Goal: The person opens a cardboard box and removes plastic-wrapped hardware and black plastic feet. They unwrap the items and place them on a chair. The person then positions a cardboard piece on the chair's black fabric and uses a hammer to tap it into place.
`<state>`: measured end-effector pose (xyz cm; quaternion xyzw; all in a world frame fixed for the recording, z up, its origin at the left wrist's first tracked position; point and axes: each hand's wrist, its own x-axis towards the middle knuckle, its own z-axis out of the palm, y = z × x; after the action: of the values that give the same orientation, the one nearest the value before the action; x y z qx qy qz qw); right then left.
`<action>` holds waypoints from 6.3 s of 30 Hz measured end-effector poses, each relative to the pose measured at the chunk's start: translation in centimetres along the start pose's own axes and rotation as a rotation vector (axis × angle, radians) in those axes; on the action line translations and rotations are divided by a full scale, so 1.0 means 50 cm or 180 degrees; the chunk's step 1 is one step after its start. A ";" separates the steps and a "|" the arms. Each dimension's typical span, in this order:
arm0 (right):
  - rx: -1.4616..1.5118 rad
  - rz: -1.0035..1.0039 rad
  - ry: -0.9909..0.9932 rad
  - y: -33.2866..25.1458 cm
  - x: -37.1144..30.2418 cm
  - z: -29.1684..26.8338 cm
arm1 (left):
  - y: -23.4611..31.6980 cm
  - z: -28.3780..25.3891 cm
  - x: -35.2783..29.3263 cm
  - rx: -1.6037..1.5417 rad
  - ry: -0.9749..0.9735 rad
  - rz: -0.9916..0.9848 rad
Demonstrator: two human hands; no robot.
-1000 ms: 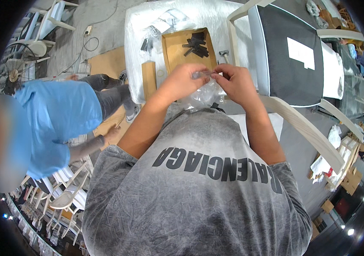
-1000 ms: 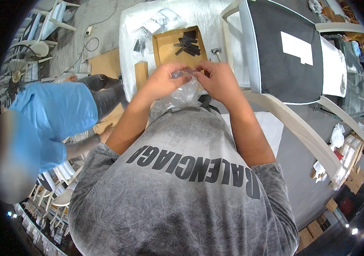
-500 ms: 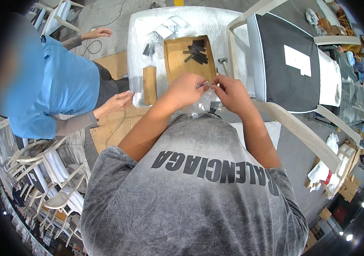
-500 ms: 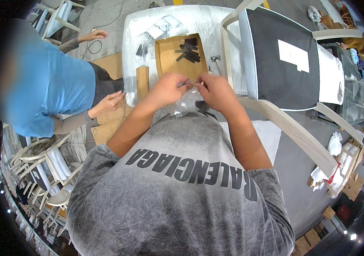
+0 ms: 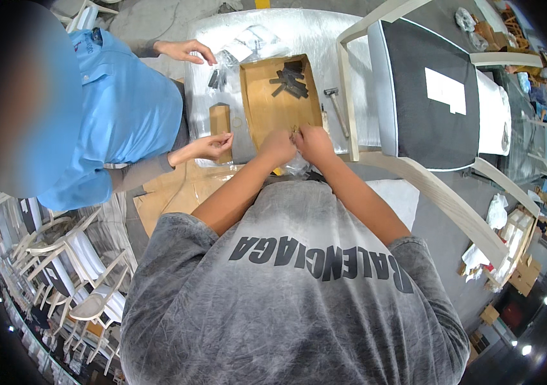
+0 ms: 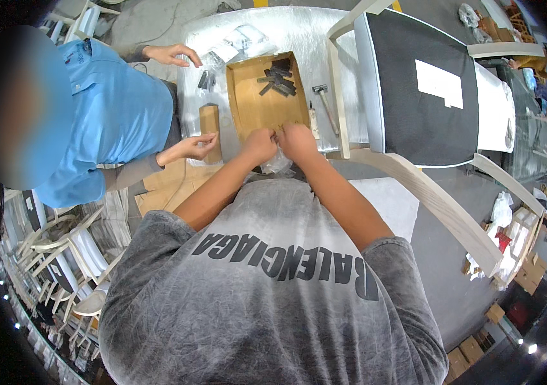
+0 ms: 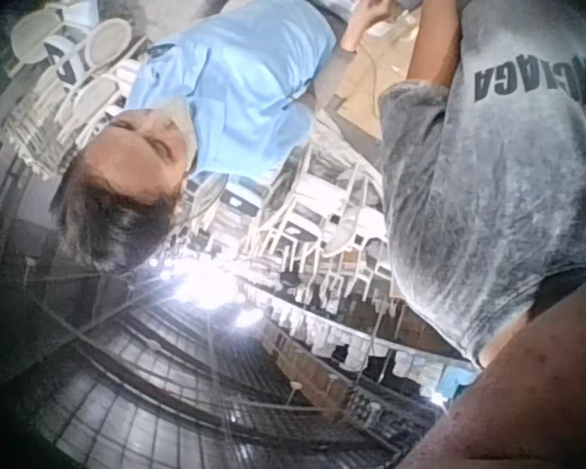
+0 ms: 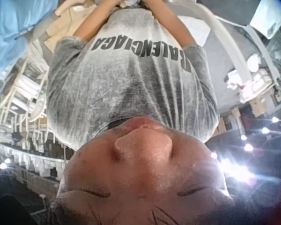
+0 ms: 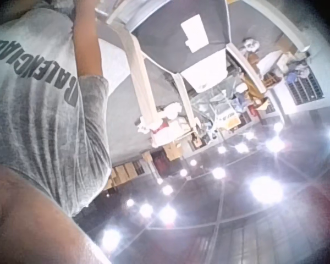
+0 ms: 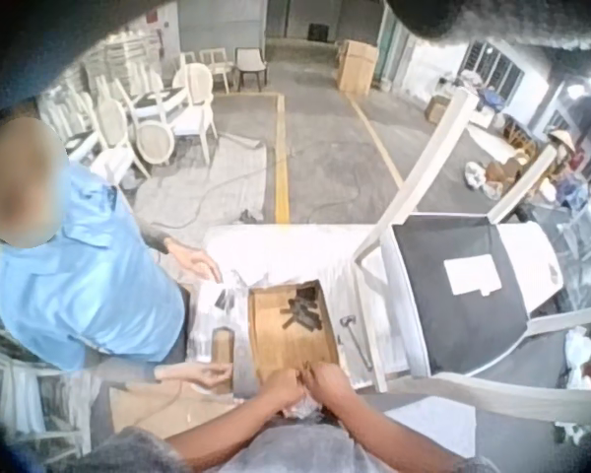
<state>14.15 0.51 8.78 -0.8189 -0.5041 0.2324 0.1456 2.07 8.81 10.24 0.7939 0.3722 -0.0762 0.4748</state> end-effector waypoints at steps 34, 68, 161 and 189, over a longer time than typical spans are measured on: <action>0.0172 0.0679 -0.0669 0.081 0.087 0.033 | -0.059 0.013 -0.020 -0.0478 -0.0161 -0.0230; 0.3932 0.1150 0.0488 -0.033 -0.014 -0.166 | 0.017 -0.088 0.019 -0.5688 -0.0774 -0.0484; 0.7239 0.4180 0.4778 0.745 -1.175 0.342 | 0.508 0.623 -0.163 0.2781 -0.2325 0.0730; 0.6378 0.3089 0.3620 2.437 -0.907 -0.548 | 1.138 1.257 0.194 0.2579 -0.2087 -0.1081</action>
<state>103.57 -94.86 -14.94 -0.4335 0.3823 0.1569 0.8008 61.33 -52.60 11.53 0.7767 0.2685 -0.5324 0.2031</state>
